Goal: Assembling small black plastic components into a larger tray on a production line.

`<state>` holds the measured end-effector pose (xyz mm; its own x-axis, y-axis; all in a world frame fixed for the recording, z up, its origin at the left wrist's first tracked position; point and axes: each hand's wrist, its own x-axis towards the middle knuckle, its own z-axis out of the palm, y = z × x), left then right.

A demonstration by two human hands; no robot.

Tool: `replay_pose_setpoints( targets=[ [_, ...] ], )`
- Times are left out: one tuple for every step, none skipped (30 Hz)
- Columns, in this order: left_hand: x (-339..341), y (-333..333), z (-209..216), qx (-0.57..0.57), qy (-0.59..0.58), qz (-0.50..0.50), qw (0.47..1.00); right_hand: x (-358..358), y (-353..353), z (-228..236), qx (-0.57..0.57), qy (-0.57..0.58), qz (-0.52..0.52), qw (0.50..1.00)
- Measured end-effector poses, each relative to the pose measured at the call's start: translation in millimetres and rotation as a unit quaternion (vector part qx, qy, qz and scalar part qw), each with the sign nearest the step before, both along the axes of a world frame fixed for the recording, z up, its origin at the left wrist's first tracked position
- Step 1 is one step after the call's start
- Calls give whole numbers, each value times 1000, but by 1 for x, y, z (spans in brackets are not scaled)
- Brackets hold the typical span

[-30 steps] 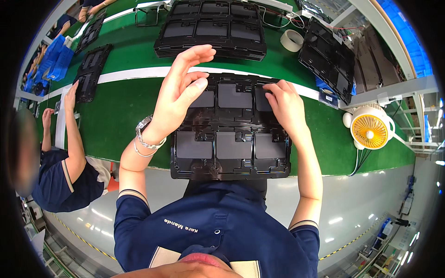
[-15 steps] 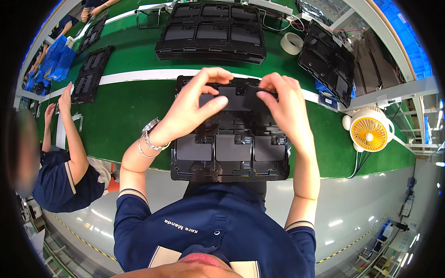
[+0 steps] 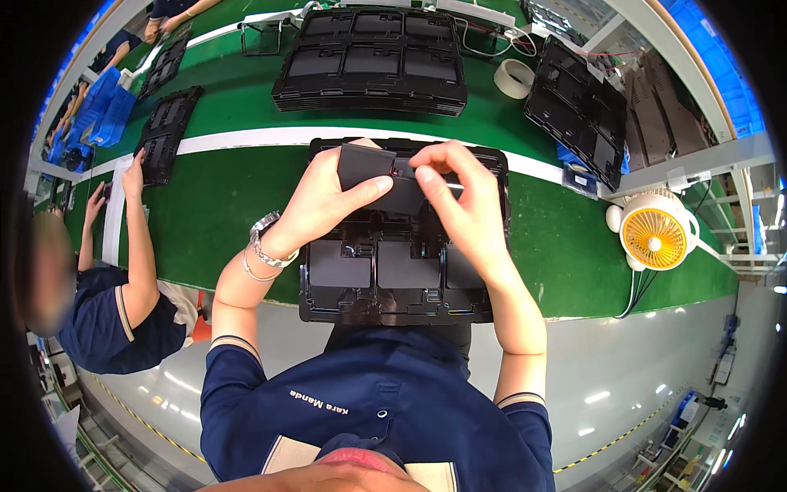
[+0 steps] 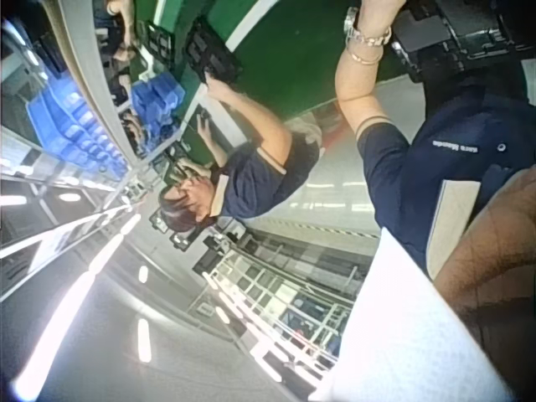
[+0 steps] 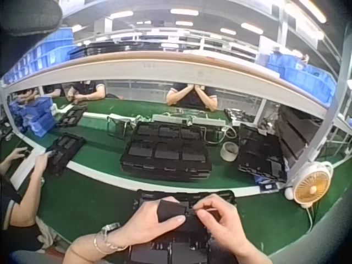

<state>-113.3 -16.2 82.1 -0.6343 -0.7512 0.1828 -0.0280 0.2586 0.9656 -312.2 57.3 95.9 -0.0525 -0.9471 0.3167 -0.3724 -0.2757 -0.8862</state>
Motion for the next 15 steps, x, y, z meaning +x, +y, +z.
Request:
replay_pose_setpoints(
  targets=[
    [-1,0,0,1,-1,-1,1000,3,1,1,-14,25,8,1000],
    [-2,1,0,-9,-10,2,1000,4,0,2,-36,56,22,998],
    [-3,2,1,-19,-19,5,1000,5,1,2,-36,74,19,996],
    [-3,3,2,-18,-20,4,1000,6,1,2,-36,91,16,995],
    [-4,4,4,-36,-38,3,999,7,2,1,-35,90,15,995],
    [-5,4,4,-54,-55,2,997,6,1,-1,-54,115,12,992],
    [-6,4,5,-53,-55,2,997,6,0,-3,-73,140,8,987],
    [-7,3,5,-64,-68,4,996,6,0,-4,-72,140,8,988],
    [-7,3,6,-74,-82,8,994,6,0,-4,-73,146,5,987],
    [-6,3,5,-73,-83,8,994,6,1,-5,-75,152,3,986],
    [-6,3,5,-66,-87,10,994,7,1,-5,-74,151,3,986],
    [-6,3,4,-60,-91,10,994,7,2,-4,-53,145,2,988],
    [-6,3,5,-60,-91,10,994,7,2,-3,-32,140,1,990],
    [-6,4,7,-71,-95,7,993,6,2,-4,-32,140,0,990],
    [-6,4,8,-82,-100,4,992,6,2,-5,-33,142,1,989]
  ],
)
